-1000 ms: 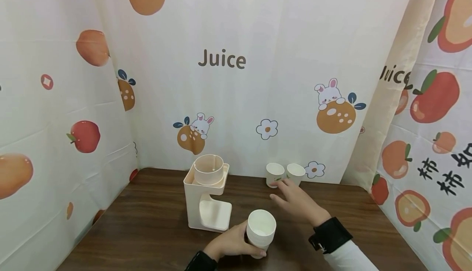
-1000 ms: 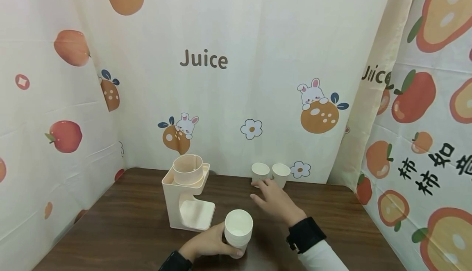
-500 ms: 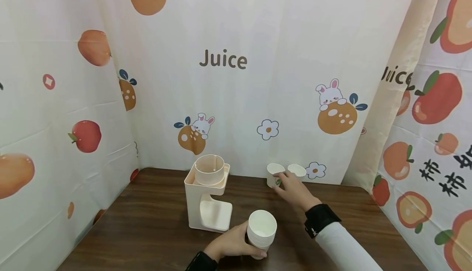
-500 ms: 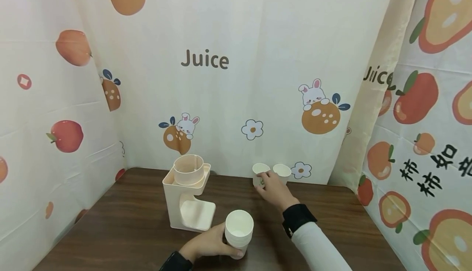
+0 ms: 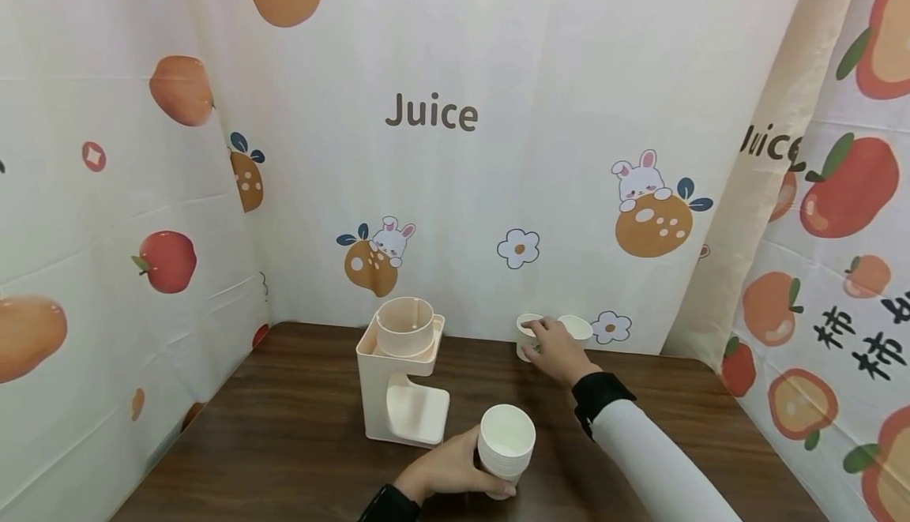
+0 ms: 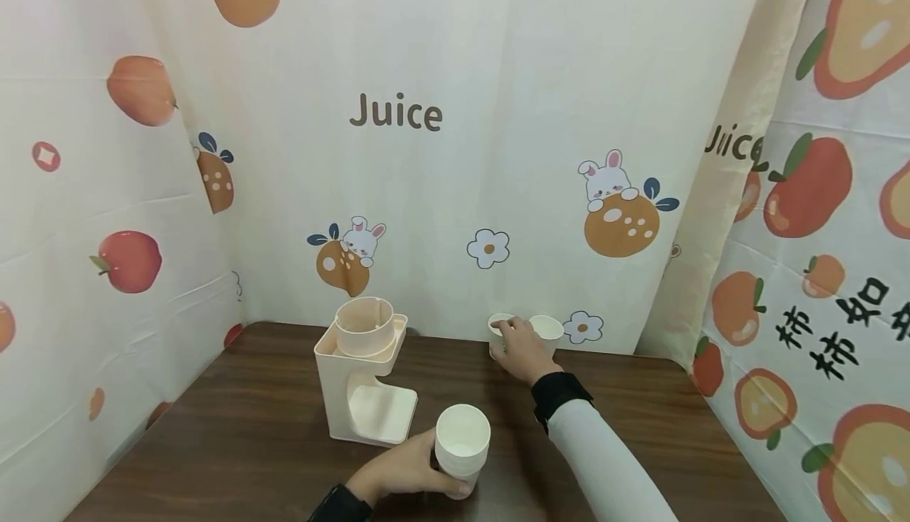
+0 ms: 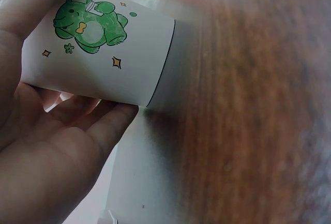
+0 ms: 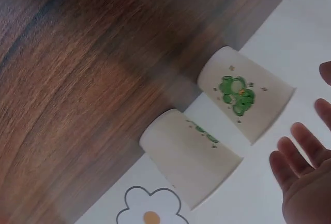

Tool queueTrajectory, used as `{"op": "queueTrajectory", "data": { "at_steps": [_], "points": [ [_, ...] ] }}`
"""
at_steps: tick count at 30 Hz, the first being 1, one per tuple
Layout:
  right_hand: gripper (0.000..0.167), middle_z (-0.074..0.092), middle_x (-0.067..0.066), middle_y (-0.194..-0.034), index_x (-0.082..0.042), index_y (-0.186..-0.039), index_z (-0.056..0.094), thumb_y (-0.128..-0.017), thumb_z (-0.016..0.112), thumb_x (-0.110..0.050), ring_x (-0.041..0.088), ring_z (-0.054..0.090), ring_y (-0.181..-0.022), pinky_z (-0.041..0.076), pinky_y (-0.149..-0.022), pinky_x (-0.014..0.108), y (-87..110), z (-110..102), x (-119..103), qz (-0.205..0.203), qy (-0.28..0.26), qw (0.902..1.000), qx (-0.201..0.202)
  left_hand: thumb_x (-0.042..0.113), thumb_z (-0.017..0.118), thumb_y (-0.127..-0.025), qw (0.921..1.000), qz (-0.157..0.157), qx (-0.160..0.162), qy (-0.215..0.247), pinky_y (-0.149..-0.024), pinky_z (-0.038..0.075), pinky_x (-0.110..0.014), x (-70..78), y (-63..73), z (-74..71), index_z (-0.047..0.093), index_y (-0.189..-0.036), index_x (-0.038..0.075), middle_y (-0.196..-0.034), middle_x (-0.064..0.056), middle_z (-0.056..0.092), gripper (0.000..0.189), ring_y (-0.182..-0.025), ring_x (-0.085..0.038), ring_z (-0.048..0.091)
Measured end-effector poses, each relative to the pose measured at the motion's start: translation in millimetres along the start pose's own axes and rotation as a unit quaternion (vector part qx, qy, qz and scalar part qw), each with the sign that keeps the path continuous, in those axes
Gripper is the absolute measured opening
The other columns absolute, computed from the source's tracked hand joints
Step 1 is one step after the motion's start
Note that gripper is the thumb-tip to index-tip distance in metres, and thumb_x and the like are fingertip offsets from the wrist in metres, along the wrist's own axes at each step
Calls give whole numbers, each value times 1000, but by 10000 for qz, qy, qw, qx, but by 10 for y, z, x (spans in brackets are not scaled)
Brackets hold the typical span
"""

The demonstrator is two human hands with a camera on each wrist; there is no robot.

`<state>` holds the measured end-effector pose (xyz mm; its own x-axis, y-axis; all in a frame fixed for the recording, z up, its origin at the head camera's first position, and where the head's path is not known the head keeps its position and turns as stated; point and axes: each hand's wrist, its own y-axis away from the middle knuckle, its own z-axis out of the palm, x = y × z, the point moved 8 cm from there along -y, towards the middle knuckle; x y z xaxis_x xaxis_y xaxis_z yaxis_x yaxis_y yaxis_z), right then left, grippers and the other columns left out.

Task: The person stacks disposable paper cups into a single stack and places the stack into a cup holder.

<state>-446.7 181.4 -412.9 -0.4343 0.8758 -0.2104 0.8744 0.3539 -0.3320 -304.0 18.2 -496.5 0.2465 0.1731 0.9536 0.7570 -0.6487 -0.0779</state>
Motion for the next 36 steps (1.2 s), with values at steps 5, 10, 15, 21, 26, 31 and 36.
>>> {"op": "queueTrajectory", "data": {
  "at_steps": [5, 10, 15, 21, 26, 31, 36],
  "points": [
    [43, 56, 23, -126, -4, -135, 59, -96, 69, -20, 40, 52, -117, 45, -97, 54, -97, 53, 63, 62, -150, 9999, -3, 21, 88, -78, 9999, -84, 59, -53, -97, 42, -33, -11, -5, -2, 46, -143, 26, -119, 15, 63, 77, -111, -7, 58],
    [43, 53, 26, -130, -4, -135, 59, -96, 67, -21, 44, 50, -120, 44, -100, 57, -167, 87, 132, 355, -195, 9991, -143, 19, 87, -79, 9999, -85, -6, 81, -95, 43, -32, -14, 6, 16, 47, -142, 27, -118, 14, 63, 75, -109, -7, 59],
    [46, 52, 26, -132, -6, -137, 58, -96, 66, -25, 44, 49, -120, 44, -100, 56, -227, 155, 223, 542, -40, 9980, -333, 17, 86, -80, 9997, -35, -125, 210, -94, 44, -32, -21, 19, 46, 47, -142, 28, -119, 13, 63, 74, -109, -8, 59],
    [50, 51, 28, -134, -8, -139, 57, -95, 65, -29, 45, 50, -118, 46, -96, 57, -354, 236, 294, 688, 95, 9966, -439, 17, 86, -80, 9998, -63, -88, 175, -95, 43, -33, -17, 8, 17, 46, -142, 29, -119, 14, 63, 75, -110, -7, 59],
    [49, 54, 28, -131, -11, -140, 58, -94, 65, -28, 46, 52, -114, 47, -93, 59, -421, 257, 252, 723, 310, 9955, -536, 18, 87, -79, 9999, -44, -64, 78, -95, 43, -32, -9, 0, 5, 46, -142, 29, -120, 15, 63, 75, -110, -7, 59],
    [47, 54, 29, -133, -14, -139, 60, -94, 63, -30, 47, 53, -114, 47, -92, 62, -434, 257, 189, 797, 545, 9931, -660, 17, 86, -80, 9999, -65, -78, 118, -94, 44, -31, -14, 0, -3, 46, -142, 29, -119, 14, 63, 75, -109, -7, 59],
    [46, 58, 26, -129, -17, -139, 61, -95, 63, -32, 44, 54, -110, 49, -89, 59, -436, 282, 186, 782, 790, 9907, -787, 16, 86, -80, 9998, -35, -121, 159, -94, 44, -31, -13, 8, 7, 47, -141, 29, -119, 14, 63, 74, -109, -7, 59]
  ]
}}
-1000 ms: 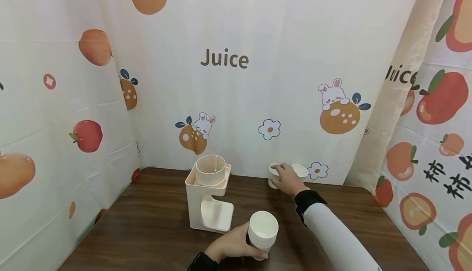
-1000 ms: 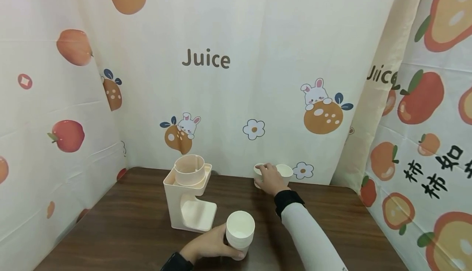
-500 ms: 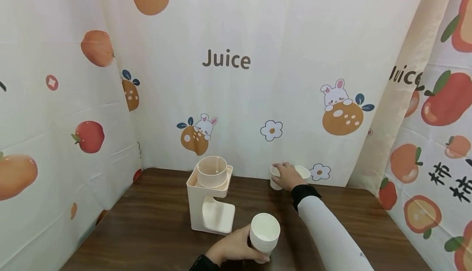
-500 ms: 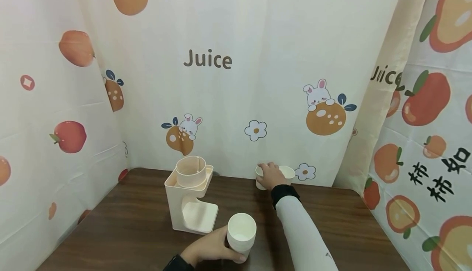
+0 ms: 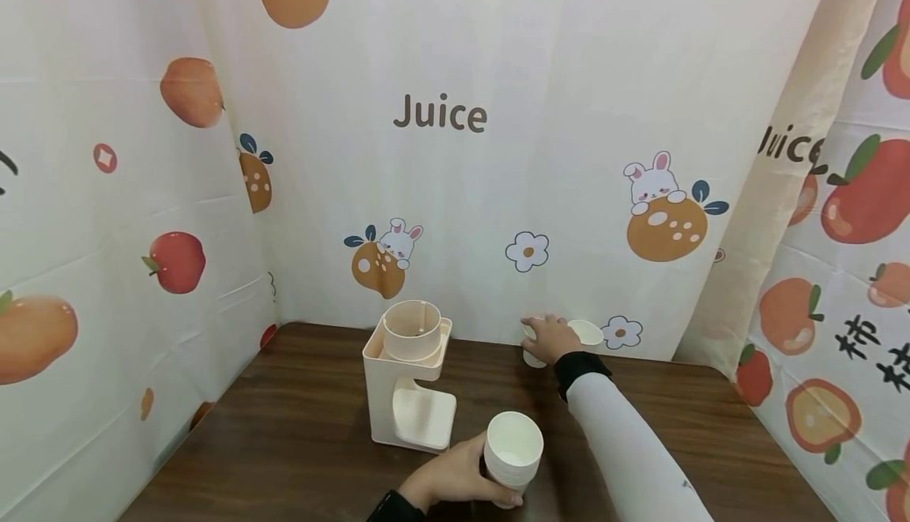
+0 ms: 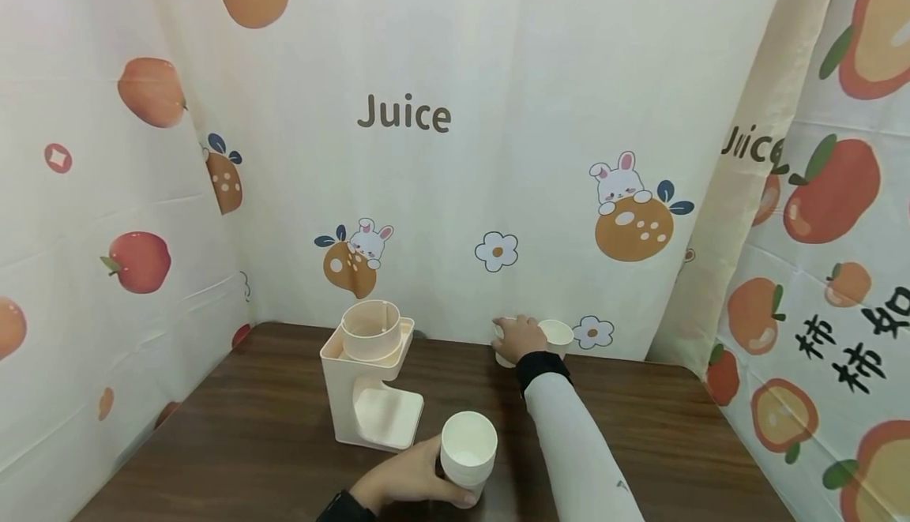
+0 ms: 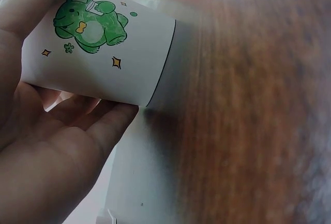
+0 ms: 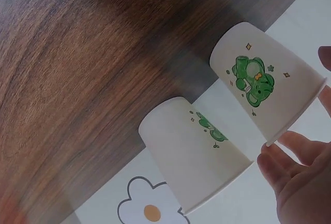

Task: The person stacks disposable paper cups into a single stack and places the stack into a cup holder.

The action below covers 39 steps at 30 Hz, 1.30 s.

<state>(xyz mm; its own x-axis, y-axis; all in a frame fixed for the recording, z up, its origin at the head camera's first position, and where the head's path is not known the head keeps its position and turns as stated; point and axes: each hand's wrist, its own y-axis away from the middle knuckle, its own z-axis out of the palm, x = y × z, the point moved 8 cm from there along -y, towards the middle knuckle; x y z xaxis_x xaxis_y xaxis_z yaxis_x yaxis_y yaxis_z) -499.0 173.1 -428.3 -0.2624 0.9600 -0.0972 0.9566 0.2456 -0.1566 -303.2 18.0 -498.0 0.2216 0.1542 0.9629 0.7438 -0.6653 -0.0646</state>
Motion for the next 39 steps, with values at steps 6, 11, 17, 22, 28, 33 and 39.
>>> {"op": "queueTrajectory", "data": {
  "at_steps": [6, 11, 17, 22, 28, 33, 39],
  "points": [
    [39, 58, 25, -115, -19, -130, 64, -93, 68, -31, 40, 53, -100, 55, -78, 54, 0, 15, 43, 30, -205, 9995, -240, 17, 87, -79, 9999, -32, 74, -64, -94, 44, -31, -4, 9, 4, 47, -141, 29, -119, 15, 63, 74, -109, -6, 59],
    [37, 55, 23, -113, -22, -123, 65, -90, 73, -34, 37, 51, -98, 56, -76, 53, -7, 79, 115, 96, -374, 9983, -430, 17, 87, -79, 10000, -65, 57, -16, -95, 43, -32, -11, 15, 17, 47, -141, 28, -120, 15, 63, 74, -110, -7, 59],
    [36, 53, 22, -113, -23, -122, 65, -89, 73, -35, 37, 50, -99, 55, -78, 55, 48, 65, 120, 200, -544, 9961, -662, 16, 86, -79, 10000, 22, 44, -5, -96, 43, -32, -3, 1, 11, 47, -142, 28, -121, 15, 62, 75, -111, -7, 58],
    [36, 52, 20, -110, -21, -121, 64, -89, 73, -34, 37, 51, -98, 54, -79, 55, 144, -22, 31, 95, -551, 9947, -862, 16, 88, -78, 10000, 37, 68, 31, -98, 41, -33, 11, -8, -1, 45, -142, 27, -121, 14, 62, 78, -112, -7, 57],
    [36, 54, 18, -110, -21, -121, 63, -89, 75, -32, 35, 54, -96, 54, -79, 54, 231, -86, -33, -41, -557, 9934, -1003, 19, 86, -80, 10000, 59, -14, 56, -100, 40, -34, 17, -14, 4, 43, -144, 27, -122, 14, 61, 78, -113, -7, 57],
    [35, 56, 17, -112, -21, -122, 63, -90, 75, -30, 32, 57, -92, 56, -77, 50, 285, -108, -60, -199, -625, 9913, -1145, 19, 85, -81, 9999, 90, -64, 92, -101, 39, -35, 17, -13, 17, 42, -145, 27, -123, 13, 61, 78, -114, -8, 56],
    [36, 55, 17, -113, -22, -123, 63, -90, 74, -30, 30, 56, -93, 56, -75, 46, 394, -174, -75, -365, -755, 9893, -1197, 20, 86, -80, 9999, 84, 69, -115, -100, 40, -33, 25, -5, 9, 43, -144, 26, -121, 15, 61, 77, -113, -7, 57]
  ]
}}
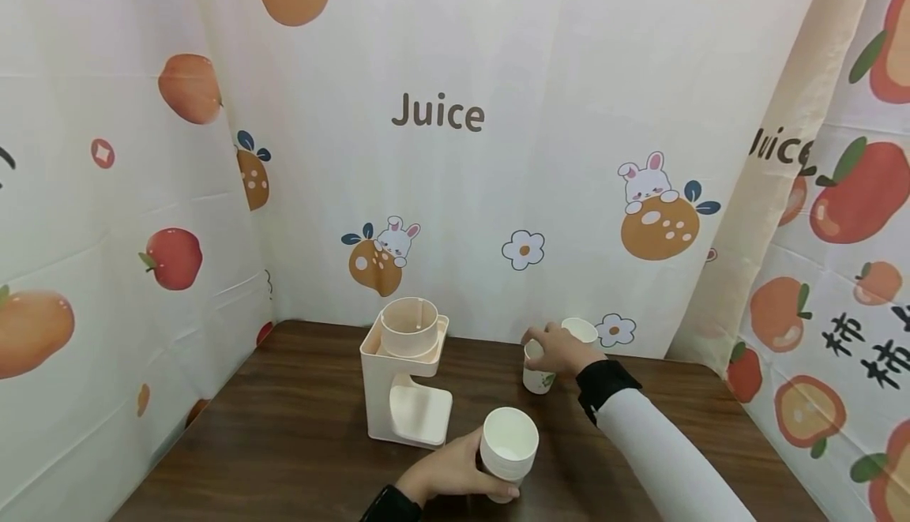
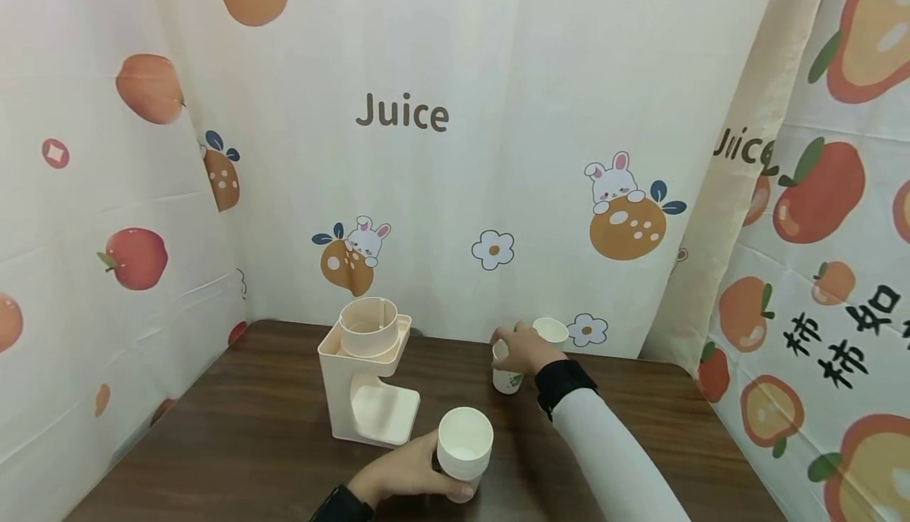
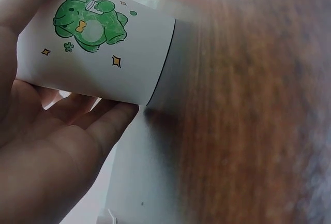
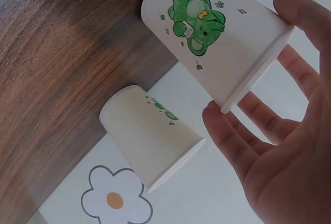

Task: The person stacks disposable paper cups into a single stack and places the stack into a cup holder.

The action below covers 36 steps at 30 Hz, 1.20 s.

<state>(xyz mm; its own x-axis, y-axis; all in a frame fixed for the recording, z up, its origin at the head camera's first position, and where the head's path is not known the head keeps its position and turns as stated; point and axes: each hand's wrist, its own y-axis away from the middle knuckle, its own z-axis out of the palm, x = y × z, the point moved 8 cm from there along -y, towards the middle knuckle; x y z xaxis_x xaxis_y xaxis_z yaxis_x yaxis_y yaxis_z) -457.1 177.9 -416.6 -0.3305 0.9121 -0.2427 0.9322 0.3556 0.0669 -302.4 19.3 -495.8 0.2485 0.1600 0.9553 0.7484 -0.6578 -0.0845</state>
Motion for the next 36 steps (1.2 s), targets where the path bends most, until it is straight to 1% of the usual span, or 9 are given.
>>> {"op": "queueTrajectory", "data": {
  "at_steps": [6, 11, 14, 19, 24, 30, 36],
  "points": [
    [35, 54, 15, -116, -27, -122, 62, -90, 76, -31, 29, 55, -94, 56, -74, 43, 213, -61, -39, -186, -158, 9997, 71, 19, 86, -81, 10000, 7, -54, 18, -101, 39, -35, 8, 6, 6, 42, -145, 26, -123, 15, 61, 79, -115, -7, 56],
    [35, 55, 13, -116, -29, -120, 64, -88, 78, -29, 27, 57, -93, 56, -72, 42, 428, -108, -108, -521, -146, 9982, 240, 20, 85, -82, 9997, 30, -198, 155, -102, 38, -37, -6, -2, 25, 39, -148, 27, -126, 14, 60, 81, -117, -8, 56],
    [35, 55, 12, -114, -28, -119, 65, -87, 79, -27, 26, 58, -95, 55, -75, 44, 537, -135, -161, -750, -177, 9965, 316, 20, 84, -83, 9993, 25, -263, 247, -102, 38, -38, -12, -7, 29, 38, -149, 27, -127, 13, 59, 81, -118, -8, 56],
    [35, 53, 9, -112, -29, -117, 66, -86, 81, -27, 26, 58, -98, 55, -77, 45, 680, -174, -244, -1067, -209, 9931, 448, 20, 85, -82, 9997, 29, -185, 163, -100, 40, -36, -13, -8, 15, 39, -147, 26, -125, 12, 60, 80, -115, -8, 57],
    [34, 53, 8, -111, -26, -117, 67, -86, 82, -27, 27, 57, -100, 54, -77, 45, 813, -239, -326, -1369, -159, 9889, 556, 19, 85, -82, 9997, -23, -174, 152, -99, 41, -35, -12, -9, 15, 40, -147, 25, -124, 13, 61, 79, -114, -8, 57],
    [34, 53, 5, -111, -25, -119, 66, -88, 79, -27, 23, 56, -99, 52, -77, 41, 962, -344, -408, -1512, -132, 9868, 571, 18, 84, -82, 9995, 19, -195, 257, -100, 39, -35, 9, -22, 23, 40, -146, 25, -124, 12, 61, 78, -115, -9, 57],
    [33, 57, 4, -114, -26, -120, 68, -89, 77, -25, 24, 59, -100, 53, -79, 41, 1102, -475, -503, -1749, -79, 9820, 711, 18, 84, -83, 9994, 74, -215, 260, -101, 39, -36, 18, -34, 29, 40, -146, 26, -124, 11, 61, 77, -115, -9, 56]
  ]
}}
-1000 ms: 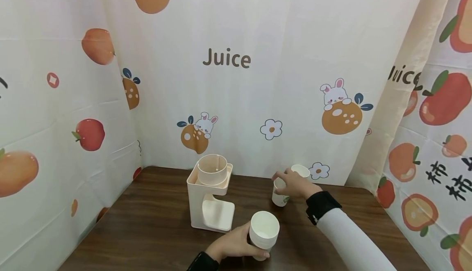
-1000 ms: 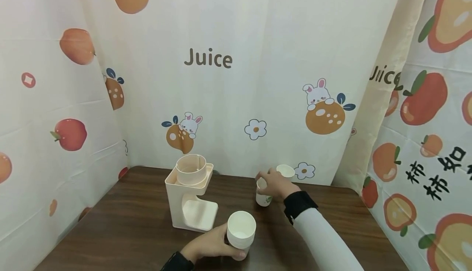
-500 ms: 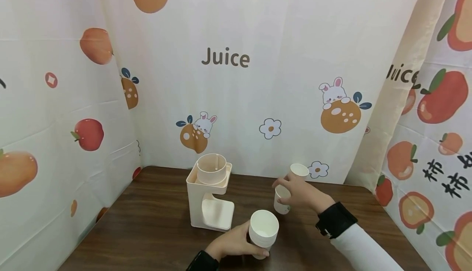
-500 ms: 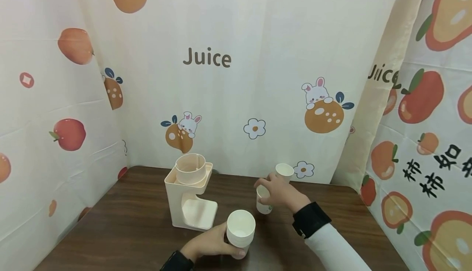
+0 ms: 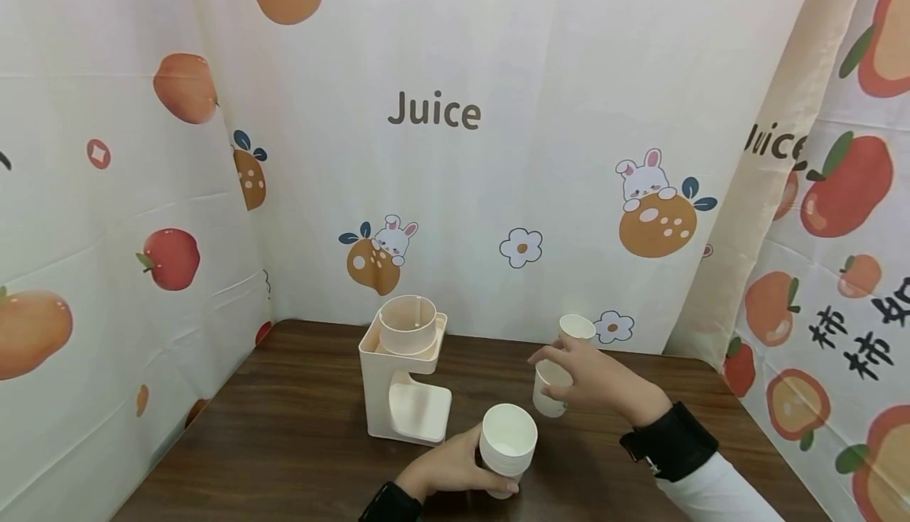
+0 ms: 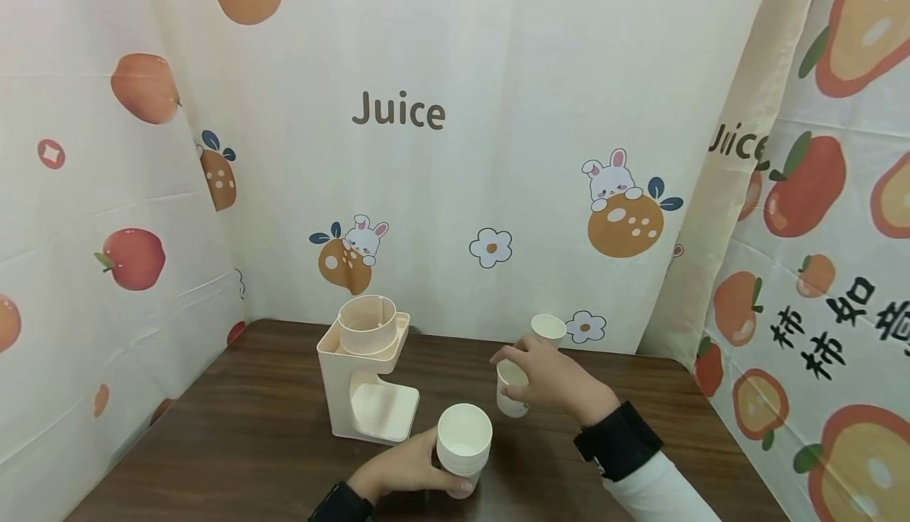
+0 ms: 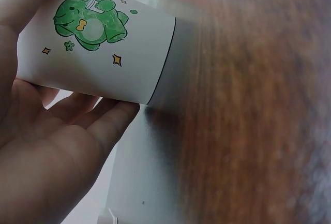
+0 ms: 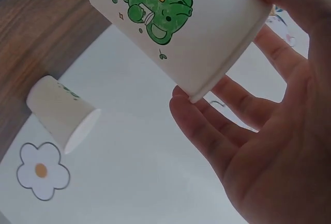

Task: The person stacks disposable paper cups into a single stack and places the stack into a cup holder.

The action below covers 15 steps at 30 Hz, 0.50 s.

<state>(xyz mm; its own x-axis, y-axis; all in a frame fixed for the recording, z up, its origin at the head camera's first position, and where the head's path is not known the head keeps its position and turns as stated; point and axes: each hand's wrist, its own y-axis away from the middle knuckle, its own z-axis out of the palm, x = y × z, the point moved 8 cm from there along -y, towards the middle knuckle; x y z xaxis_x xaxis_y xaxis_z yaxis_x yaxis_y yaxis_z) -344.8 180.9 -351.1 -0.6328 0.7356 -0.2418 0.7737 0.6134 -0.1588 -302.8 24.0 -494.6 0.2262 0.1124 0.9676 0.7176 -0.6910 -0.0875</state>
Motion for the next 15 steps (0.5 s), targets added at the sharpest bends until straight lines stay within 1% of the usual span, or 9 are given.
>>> {"op": "queueTrajectory", "data": {
  "at_steps": [3, 6, 9, 15],
  "points": [
    [32, 58, 4, -115, -25, -120, 68, -89, 76, -25, 25, 59, -102, 53, -81, 43, 28, -46, -50, -79, 19, 10000, 56, 18, 84, -83, 10000, 26, -7, -35, -101, 39, -36, 0, -2, 1, 40, -146, 26, -124, 11, 60, 77, -116, -9, 56],
    [32, 58, 4, -116, -26, -121, 68, -90, 76, -26, 26, 58, -104, 52, -82, 44, 62, -81, -88, -55, 11, 10000, 77, 18, 84, -83, 10000, 36, -24, -23, -101, 39, -36, -3, -3, 3, 40, -146, 26, -124, 11, 60, 77, -116, -9, 56],
    [33, 58, 3, -117, -29, -123, 68, -91, 75, -28, 24, 56, -105, 52, -82, 42, 107, -136, -150, -15, 89, 9999, 119, 18, 84, -83, 10000, 40, -22, -24, -101, 39, -36, -6, -5, 3, 40, -146, 25, -124, 11, 60, 77, -115, -9, 56],
    [34, 58, 1, -120, -32, -127, 67, -93, 73, -32, 21, 55, -103, 53, -78, 36, 213, -323, -352, -96, 221, 9993, 283, 19, 84, -83, 10000, 21, 17, -83, -100, 40, -36, -9, -2, -4, 40, -145, 26, -123, 11, 61, 77, -115, -9, 57]
  ]
}}
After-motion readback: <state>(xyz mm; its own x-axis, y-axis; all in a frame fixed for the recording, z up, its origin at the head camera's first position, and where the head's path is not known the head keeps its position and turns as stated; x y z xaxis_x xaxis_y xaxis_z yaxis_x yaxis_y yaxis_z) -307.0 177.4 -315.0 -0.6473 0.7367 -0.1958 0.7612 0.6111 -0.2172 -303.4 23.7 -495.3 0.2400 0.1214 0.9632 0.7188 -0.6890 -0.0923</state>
